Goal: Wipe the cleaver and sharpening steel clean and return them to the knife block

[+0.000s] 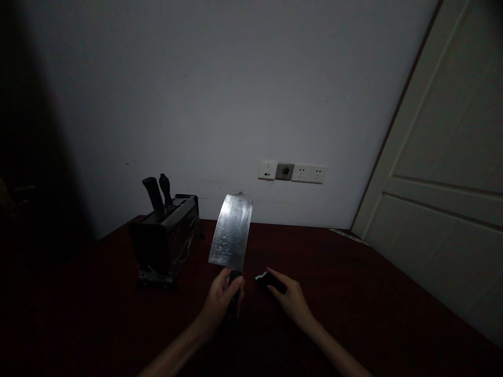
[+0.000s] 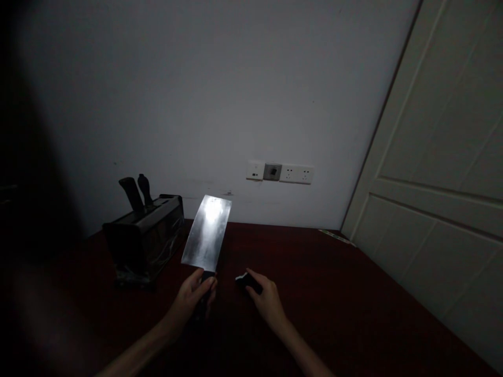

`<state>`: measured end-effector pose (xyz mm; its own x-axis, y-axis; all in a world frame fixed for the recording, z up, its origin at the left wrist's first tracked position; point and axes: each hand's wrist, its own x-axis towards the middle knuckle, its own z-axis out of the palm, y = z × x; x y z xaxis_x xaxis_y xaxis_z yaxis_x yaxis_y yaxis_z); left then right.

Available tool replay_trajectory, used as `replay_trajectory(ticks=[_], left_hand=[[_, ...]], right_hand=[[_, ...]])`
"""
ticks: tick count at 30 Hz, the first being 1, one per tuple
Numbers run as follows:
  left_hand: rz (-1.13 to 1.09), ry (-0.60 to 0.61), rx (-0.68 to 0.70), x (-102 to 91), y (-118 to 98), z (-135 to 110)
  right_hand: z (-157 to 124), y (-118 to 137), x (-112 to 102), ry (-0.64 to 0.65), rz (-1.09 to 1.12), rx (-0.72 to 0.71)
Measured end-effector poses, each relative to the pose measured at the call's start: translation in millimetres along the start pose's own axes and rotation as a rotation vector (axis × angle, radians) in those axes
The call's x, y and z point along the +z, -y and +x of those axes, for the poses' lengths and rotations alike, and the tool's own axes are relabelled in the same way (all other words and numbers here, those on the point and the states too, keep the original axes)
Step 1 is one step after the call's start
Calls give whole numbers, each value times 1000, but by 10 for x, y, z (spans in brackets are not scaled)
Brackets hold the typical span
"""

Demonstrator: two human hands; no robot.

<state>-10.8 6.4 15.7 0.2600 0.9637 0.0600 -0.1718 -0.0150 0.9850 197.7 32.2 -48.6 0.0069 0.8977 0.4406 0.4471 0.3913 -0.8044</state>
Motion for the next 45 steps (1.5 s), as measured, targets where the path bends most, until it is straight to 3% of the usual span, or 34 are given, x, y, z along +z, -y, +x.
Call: replay_trajectory(ticks=[6, 9, 11, 13, 17, 19, 23, 30, 40, 45], left_hand=[[-16, 31, 40, 12, 71, 20], [0, 43, 64, 8, 38, 14], [12, 45, 88, 9, -3, 5], [23, 46, 98, 17, -42, -4], [-44, 82, 59, 54, -64, -3], [-59, 93, 43, 75, -43, 11], [-9, 105, 53, 104, 3, 37], [18, 106, 36, 167, -4, 13], [81, 117, 44, 190, 6, 46], [-127, 386, 92, 131, 143, 101]], right_hand=[[-30, 93, -33, 86, -215, -32], [-17, 286, -100, 9, -186, -21], [-19, 442, -95, -56, -48, -16], [-34, 572, -15, -44, 202, 79], [-99, 706, 284, 167, 723, 528], [-139, 748, 405, 307, 915, 643], [-193, 857, 477, 479, 1126, 619], [-204, 997, 456, 497, 1140, 575], [-217, 1046, 376, 485, 1170, 633], [-195, 1054, 260, 457, 1217, 613]])
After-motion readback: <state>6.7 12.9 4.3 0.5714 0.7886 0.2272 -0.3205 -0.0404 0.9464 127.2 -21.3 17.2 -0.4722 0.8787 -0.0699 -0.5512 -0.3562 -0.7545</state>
